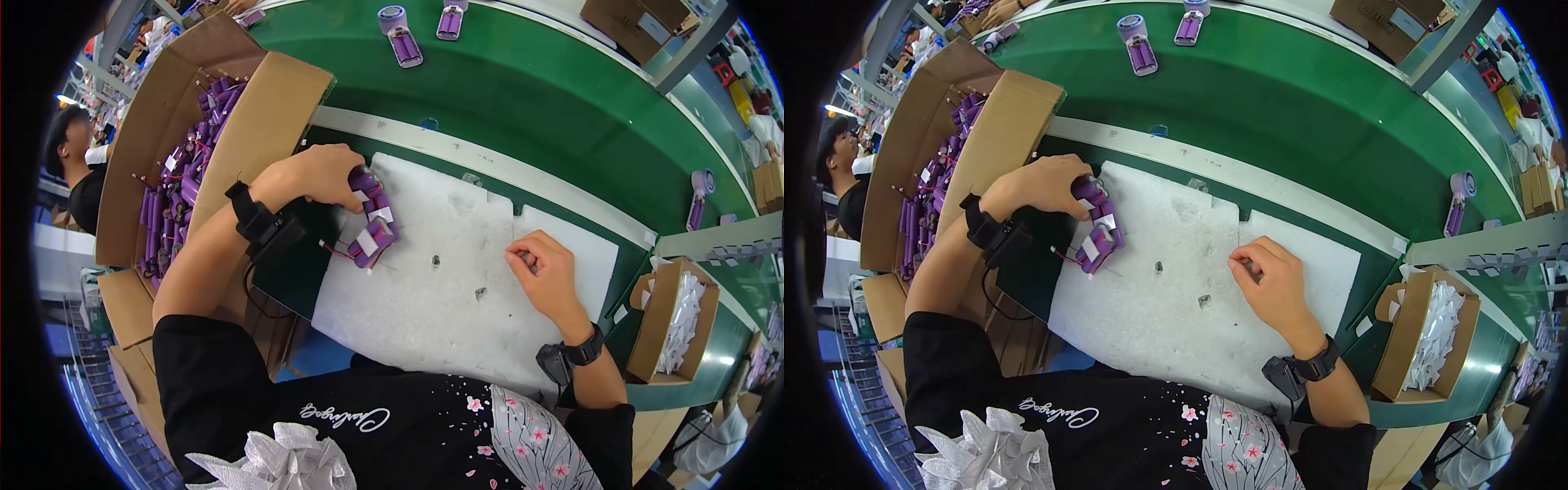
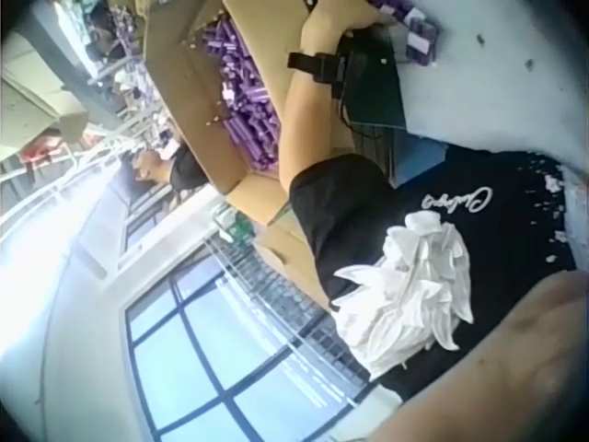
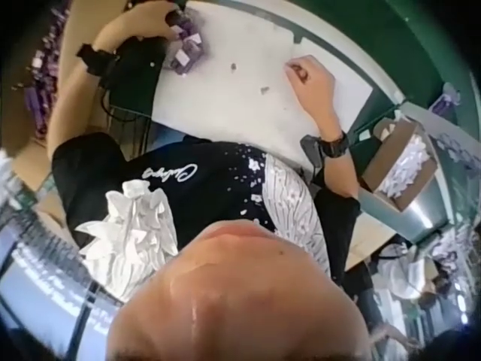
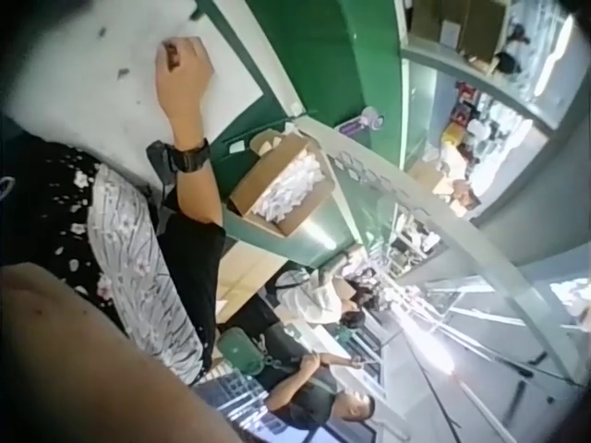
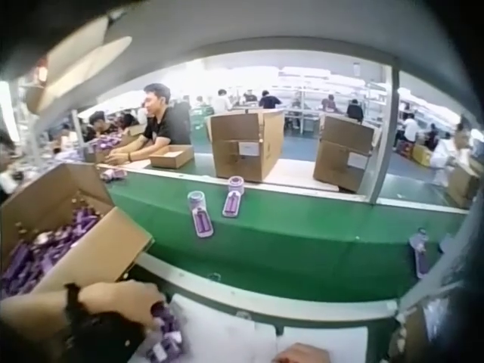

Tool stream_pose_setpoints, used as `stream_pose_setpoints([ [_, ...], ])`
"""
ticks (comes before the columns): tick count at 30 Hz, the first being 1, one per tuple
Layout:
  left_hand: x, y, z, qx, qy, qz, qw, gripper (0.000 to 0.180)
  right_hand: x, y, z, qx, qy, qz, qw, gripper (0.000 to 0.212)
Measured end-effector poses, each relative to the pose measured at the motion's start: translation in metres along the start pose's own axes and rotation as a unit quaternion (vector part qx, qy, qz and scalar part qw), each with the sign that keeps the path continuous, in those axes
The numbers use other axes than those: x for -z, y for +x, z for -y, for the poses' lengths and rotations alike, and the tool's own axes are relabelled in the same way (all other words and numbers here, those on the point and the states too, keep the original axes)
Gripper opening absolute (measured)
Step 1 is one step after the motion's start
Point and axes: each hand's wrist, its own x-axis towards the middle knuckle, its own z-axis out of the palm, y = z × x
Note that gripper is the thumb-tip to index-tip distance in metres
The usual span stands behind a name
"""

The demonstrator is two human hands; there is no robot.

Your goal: The person connects a battery pack to a circuit board inside a fan housing, tests the connection by lighting an LED, and fits the components into the handle. They then set the assembly aside and retrieve more battery packs from a box to repeat the process.

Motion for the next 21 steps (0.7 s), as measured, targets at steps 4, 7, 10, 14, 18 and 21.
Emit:
stream_pose_setpoints([
  [4, -0.008, 0.006, 0.009, -0.017, 0.029, -0.056, 0.998, 0.076, 0.001, 0.0, 0.001, -0.001, 0.001, 0.001, 1.0, 0.006],
  [7, -0.01, 0.009, 0.015, -0.011, 0.031, -0.05, 0.998, 0.082, 0.001, -0.001, 0.001, -0.005, 0.0, 0.002, 1.0, 0.006],
  [10, -0.013, 0.007, 0.005, 0.025, -0.009, -0.048, 0.998, 0.092, 0.0, -0.002, -0.002, -0.001, -0.007, 0.002, 1.0, 0.006],
  [14, -0.013, -0.001, -0.011, 0.07, 0.026, -0.038, 0.997, 0.1, 0.002, -0.002, -0.002, 0.007, -0.023, 0.0, 1.0, 0.006],
  [18, 0.008, -0.02, -0.01, -0.05, 0.011, -0.136, 0.989, 0.086, 0.002, 0.0, -0.002, 0.005, -0.023, 0.0, 1.0, 0.006],
  [21, 0.074, -0.064, 0.005, -0.159, -0.146, -0.13, 0.968, 0.054, 0.003, 0.0, -0.001, -0.005, -0.025, -0.005, 1.0, 0.006],
])
